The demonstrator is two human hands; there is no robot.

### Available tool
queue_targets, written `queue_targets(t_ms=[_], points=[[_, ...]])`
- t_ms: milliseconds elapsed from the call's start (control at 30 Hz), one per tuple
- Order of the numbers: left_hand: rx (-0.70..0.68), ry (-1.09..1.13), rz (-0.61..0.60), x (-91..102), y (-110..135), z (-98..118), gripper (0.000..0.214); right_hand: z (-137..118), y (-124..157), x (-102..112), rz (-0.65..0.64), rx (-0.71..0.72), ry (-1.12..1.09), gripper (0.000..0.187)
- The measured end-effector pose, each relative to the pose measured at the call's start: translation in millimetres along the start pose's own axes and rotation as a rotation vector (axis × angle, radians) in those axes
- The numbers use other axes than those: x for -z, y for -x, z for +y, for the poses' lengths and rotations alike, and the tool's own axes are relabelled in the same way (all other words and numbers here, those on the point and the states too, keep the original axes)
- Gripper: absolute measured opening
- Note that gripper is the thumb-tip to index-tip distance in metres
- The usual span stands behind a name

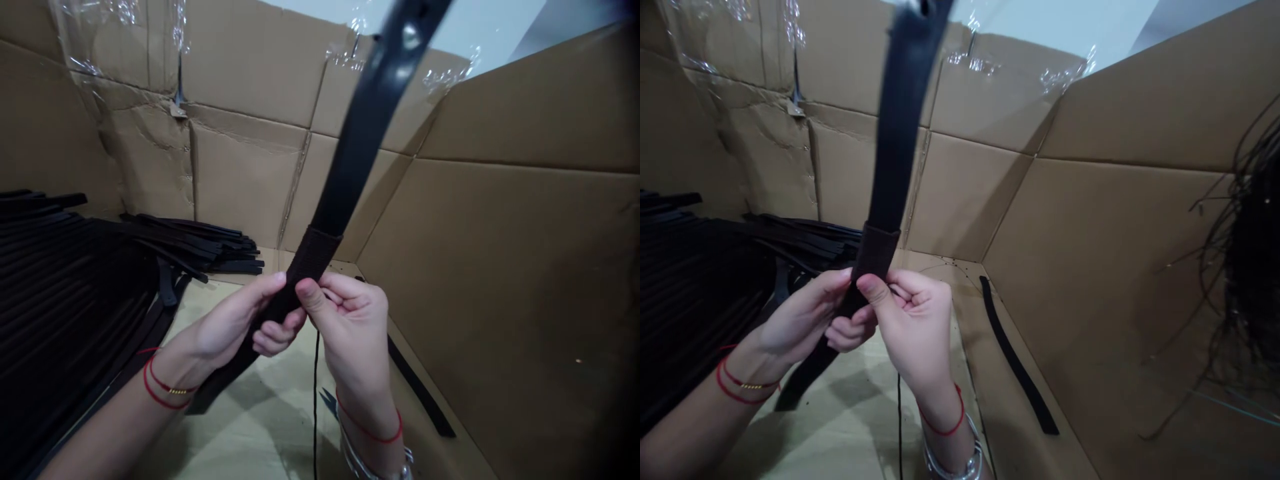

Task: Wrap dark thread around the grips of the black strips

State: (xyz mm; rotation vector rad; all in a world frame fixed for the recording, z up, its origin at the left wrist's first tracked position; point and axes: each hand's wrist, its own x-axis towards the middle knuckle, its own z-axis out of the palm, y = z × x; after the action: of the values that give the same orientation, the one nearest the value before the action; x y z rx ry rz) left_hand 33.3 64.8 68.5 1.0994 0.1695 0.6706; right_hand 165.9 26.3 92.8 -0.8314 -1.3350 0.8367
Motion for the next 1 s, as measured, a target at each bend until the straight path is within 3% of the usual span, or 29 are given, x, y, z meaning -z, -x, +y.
queue_targets(t_ms=[133,333,433,600,767,867,933,1000], points=[[0.116,0.054,-0.036,-6.6,-0.7,-6.2,0.052,0.5,4.2,-0.2,0.078,0.073,0.023,0.023],[0.137,0.06,-0.095,-11.5,4.6,-10.4,0.055,-3.3,14.4,-1.3,0.121,0.093,-0.024,0.027],[0.116,-0.034,-0.104,-7.8,4.6,-9.0,0.061,-2.2,11.4,1.8,0.071,0.072,-0.046,0.021],[0.07,-0.27,-0.016,-6.1,4.9,-4.0,0.047,1.1,-2.5,19.8,0.211,0.178,-0.028,0.03],[0.071,-0.22,0.051,-5.1,14.8,7.2,0.042,-0.3,-8.9,30.3,-0.016,0.027,-0.131,0.028],[0.143,-0.189,-0.076,4.2,19.0,9.7,0.046,2.7,-8.7,28.8,-0.212,-0.054,-0.23,0.036],[0.246,-0.14,-0.23,10.2,18.0,7.9,0.055,6.7,-7.8,26.1,-0.374,-0.087,-0.302,0.04],[0.301,-0.177,-0.319,11.6,14.6,5.1,0.064,11.5,-6.7,21.7,-0.412,-0.058,-0.308,0.039]])
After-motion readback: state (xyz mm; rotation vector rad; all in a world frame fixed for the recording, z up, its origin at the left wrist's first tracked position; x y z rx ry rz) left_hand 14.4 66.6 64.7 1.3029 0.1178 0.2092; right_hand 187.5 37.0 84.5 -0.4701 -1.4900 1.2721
